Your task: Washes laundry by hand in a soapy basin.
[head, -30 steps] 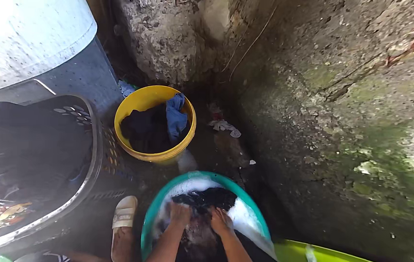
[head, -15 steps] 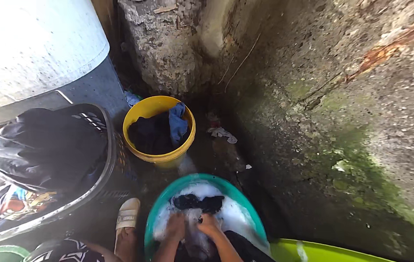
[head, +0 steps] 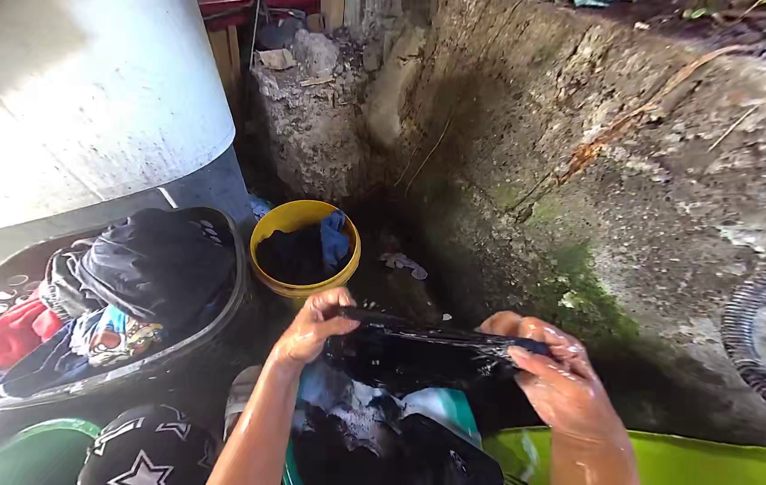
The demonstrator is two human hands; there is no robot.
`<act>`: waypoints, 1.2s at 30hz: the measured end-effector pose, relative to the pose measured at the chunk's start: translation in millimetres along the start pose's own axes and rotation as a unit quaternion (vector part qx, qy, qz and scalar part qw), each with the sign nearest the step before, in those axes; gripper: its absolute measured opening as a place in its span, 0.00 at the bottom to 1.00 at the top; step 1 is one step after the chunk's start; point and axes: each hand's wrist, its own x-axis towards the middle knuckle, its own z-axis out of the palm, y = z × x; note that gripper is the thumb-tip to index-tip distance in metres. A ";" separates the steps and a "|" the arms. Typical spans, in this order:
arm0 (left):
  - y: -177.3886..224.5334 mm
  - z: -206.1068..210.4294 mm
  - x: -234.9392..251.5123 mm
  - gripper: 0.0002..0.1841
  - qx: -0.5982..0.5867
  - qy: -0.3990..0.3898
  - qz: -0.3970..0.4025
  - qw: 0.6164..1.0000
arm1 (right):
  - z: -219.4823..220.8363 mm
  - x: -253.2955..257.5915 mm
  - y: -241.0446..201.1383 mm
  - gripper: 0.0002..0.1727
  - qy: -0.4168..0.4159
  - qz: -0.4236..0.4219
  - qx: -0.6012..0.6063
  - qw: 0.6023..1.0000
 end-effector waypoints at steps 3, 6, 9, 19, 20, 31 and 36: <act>40.8 10.9 24.9 0.09 0.011 -0.053 0.042 0.998 | -9.9 2.2 -6.9 0.06 0.027 -0.036 0.008 0.999; 37.2 19.3 35.9 0.09 0.035 -0.091 0.028 0.995 | -12.1 -9.5 13.9 0.06 0.084 -0.001 0.051 0.995; -17.3 12.2 30.5 0.06 0.139 -0.065 -0.052 0.987 | -14.1 -36.8 67.4 0.08 0.171 0.133 -0.058 0.975; -243.7 -22.8 -110.1 0.27 0.496 -0.195 -0.477 0.698 | 95.9 -126.7 273.6 0.27 -0.301 0.495 -0.386 0.718; -254.0 -24.7 -123.1 0.30 0.508 -0.217 -0.475 0.685 | 97.6 -131.7 284.7 0.28 -0.312 0.496 -0.394 0.708; -273.3 7.2 -118.2 0.31 0.532 -0.160 -0.539 0.633 | 71.2 -133.5 292.3 0.32 -0.298 0.633 -0.426 0.574; -246.6 -34.1 -132.2 0.27 0.526 -0.183 -0.561 0.612 | 72.9 -146.2 285.7 0.27 -0.356 0.615 -0.419 0.565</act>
